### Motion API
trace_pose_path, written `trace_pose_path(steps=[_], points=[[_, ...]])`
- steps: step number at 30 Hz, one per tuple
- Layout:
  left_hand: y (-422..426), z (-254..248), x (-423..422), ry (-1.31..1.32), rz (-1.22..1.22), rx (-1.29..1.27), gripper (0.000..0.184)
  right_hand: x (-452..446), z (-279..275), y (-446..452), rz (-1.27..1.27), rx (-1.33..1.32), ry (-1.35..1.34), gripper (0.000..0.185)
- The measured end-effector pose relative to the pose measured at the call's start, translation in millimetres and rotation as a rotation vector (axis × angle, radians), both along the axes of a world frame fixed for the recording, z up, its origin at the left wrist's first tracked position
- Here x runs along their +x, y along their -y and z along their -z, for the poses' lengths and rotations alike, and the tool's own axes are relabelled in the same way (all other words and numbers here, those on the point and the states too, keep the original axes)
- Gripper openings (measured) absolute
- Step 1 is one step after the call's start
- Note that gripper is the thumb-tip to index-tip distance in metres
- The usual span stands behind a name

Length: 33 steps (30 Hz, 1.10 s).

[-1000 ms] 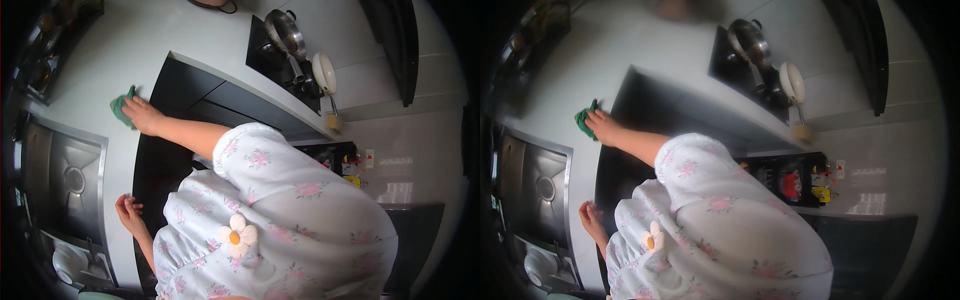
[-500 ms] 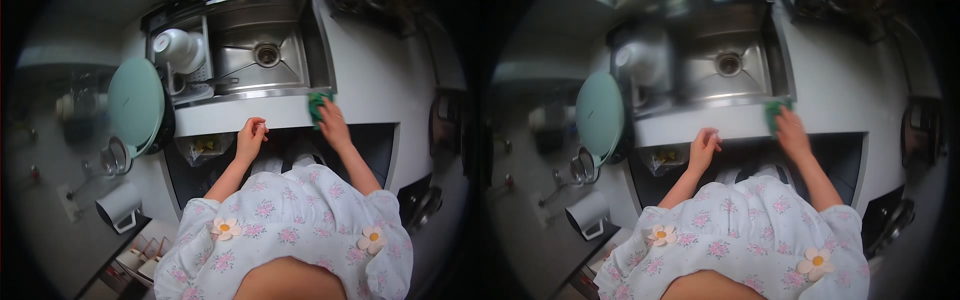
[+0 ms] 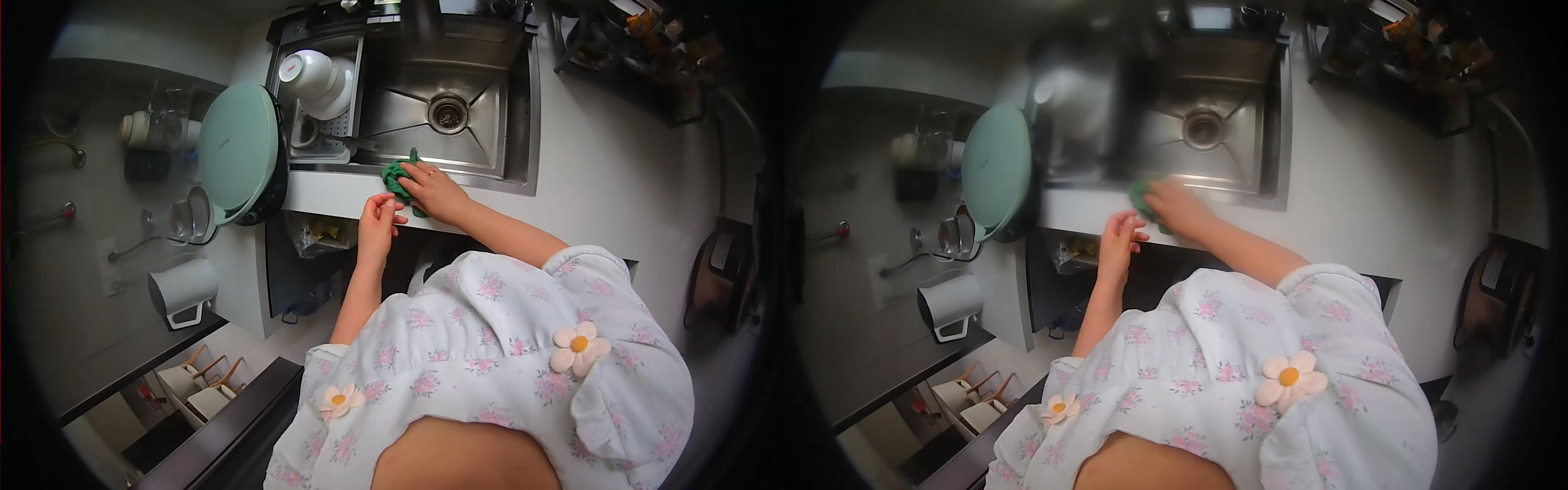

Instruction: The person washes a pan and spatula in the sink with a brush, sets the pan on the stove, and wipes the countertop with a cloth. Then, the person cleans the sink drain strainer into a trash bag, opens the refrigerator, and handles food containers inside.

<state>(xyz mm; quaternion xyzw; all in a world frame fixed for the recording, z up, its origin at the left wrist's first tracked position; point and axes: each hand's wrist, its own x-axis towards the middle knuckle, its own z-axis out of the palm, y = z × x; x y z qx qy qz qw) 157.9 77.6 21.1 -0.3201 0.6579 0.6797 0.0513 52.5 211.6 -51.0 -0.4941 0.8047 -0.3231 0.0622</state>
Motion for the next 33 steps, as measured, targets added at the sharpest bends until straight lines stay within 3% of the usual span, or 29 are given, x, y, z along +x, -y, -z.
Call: trace_pose_path(steps=[1, 6, 8, 11, 15, 16, 19, 23, 25, 29, 33], points=[[-5, -4, -5, -0.006, -0.001, 0.004, 0.032, -2, 9, -2, 0.011, -0.049, -0.028, 0.039], [-9, -4, -7, -0.019, -0.052, -0.029, 0.024, -19, -17, -113, 0.024, 0.171, -0.052, 0.030], [-2, 2, -7, 0.000, -0.090, -0.124, 0.024, -24, -27, -176, 0.169, 0.130, -0.046, 0.032], [17, 17, -2, 0.047, -0.182, -0.209, 0.025, -34, -43, -250, 0.426, 0.327, -0.149, 0.036], [50, 25, 2, 0.063, -0.264, -0.199, 0.023, -63, -108, -225, 0.533, 0.500, -0.377, 0.036], [56, 23, 4, 0.065, -0.286, -0.192, 0.023, -73, -106, -204, 0.466, 0.387, -0.248, 0.033], [72, 19, 16, 0.050, -0.322, -0.195, 0.021, -111, -38, -129, 0.290, 0.219, 0.149, 0.028], [73, 8, 48, 0.081, -0.384, -0.264, 0.019, -155, 116, -31, 0.194, 0.510, 0.278, 0.033], [64, 3, 76, 0.133, -0.434, -0.302, 0.019, -169, 162, -2, 0.204, 0.662, 0.367, 0.035], [36, 4, 138, 0.261, -0.551, -0.309, 0.019, -172, 199, 20, 0.255, 0.813, 0.479, 0.036], [4, 11, 170, 0.326, -0.660, -0.226, 0.019, -168, 185, 14, 0.409, 0.752, 0.382, 0.033]])
